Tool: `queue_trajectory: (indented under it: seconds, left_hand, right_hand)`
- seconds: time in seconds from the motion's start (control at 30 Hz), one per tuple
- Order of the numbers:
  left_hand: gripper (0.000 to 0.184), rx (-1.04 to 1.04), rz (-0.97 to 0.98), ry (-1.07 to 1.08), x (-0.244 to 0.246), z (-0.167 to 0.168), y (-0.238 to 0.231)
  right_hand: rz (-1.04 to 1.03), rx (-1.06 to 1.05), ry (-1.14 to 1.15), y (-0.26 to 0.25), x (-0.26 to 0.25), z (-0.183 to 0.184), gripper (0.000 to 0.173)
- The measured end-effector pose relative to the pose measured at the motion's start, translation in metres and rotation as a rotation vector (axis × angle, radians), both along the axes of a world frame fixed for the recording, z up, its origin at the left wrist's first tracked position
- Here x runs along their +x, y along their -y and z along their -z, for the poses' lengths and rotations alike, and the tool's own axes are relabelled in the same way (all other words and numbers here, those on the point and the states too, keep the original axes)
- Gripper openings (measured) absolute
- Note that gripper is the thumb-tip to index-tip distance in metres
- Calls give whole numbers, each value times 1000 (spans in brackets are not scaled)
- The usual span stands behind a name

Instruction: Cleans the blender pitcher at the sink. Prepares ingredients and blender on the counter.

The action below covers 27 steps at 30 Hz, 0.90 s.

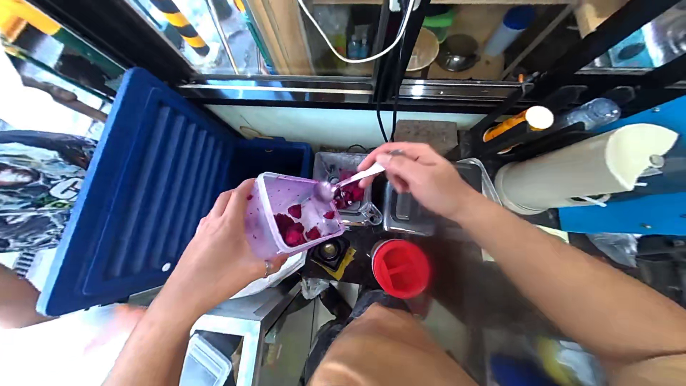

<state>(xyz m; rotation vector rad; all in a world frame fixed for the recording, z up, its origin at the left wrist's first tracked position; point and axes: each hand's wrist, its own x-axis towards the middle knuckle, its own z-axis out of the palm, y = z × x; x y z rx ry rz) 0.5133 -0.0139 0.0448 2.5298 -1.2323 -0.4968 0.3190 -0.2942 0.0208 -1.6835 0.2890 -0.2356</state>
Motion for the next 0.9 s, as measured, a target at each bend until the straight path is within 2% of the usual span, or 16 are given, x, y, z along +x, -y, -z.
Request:
queue_trajectory:
  seconds: [0.07, 0.1, 0.17, 0.2, 0.23, 0.3, 0.37, 0.47, 0.53, 0.6, 0.67, 0.73, 0.83, 0.9]
  left_hand:
    - [126, -141, -34, -39, -4, 18, -25]
    - [125, -251, -59, -78, -9, 30, -40]
    - [126, -524, -119, -234, -26, 56, -79]
    - [126, -674, -137, -321, -35, 69, -101]
    - [125, -807, -152, -399, -46, 82, -124]
    - [122, -999, -214, -500, -71, 103, -174]
    - [116, -1119, -362, -487, -108, 117, -237]
    - [113, -1131, -638, -314, -168, 129, -331]
    - [112, -1088, -777, -238, -202, 132, -382]
    - [113, -1049, -884, -162, -230, 136, -431]
    - [116, -970, -984, -86, -256, 141, -477]
    - [117, -915, -1040, -43, -274, 148, -508]
    - [118, -950, -1056, -88, -286, 161, -532]
    - [117, -1002, -1037, -125, -284, 171, -537]
  right_hand:
    - [-120, -137, -34, -42, 10, -19, 25]
    - [-176, -293, -60, -63, 17, -26, 19]
    - [-204, -641, -32, -102, 32, -38, 31]
    - [-177, -712, 30, -114, 39, -45, 37]
    - [-141, -706, 83, -119, 47, -55, 39]
    - [-82, -568, 132, -124, 63, -64, 36]
    - [-109, -484, 6, -154, 76, -41, 34]
    - [-404, -554, -148, -256, 96, 35, 40]
    - [-710, -709, -53, -324, 101, 84, 45]
    - [-977, -878, 82, -387, 115, 119, 60]
    - [-1154, -1018, 89, -439, 127, 140, 82]
    - [-1198, -1139, 83, -473, 134, 155, 91]
    - [-1148, -1261, 55, -493, 138, 156, 87]
    - [-1100, -1308, 6, -488, 139, 148, 85]
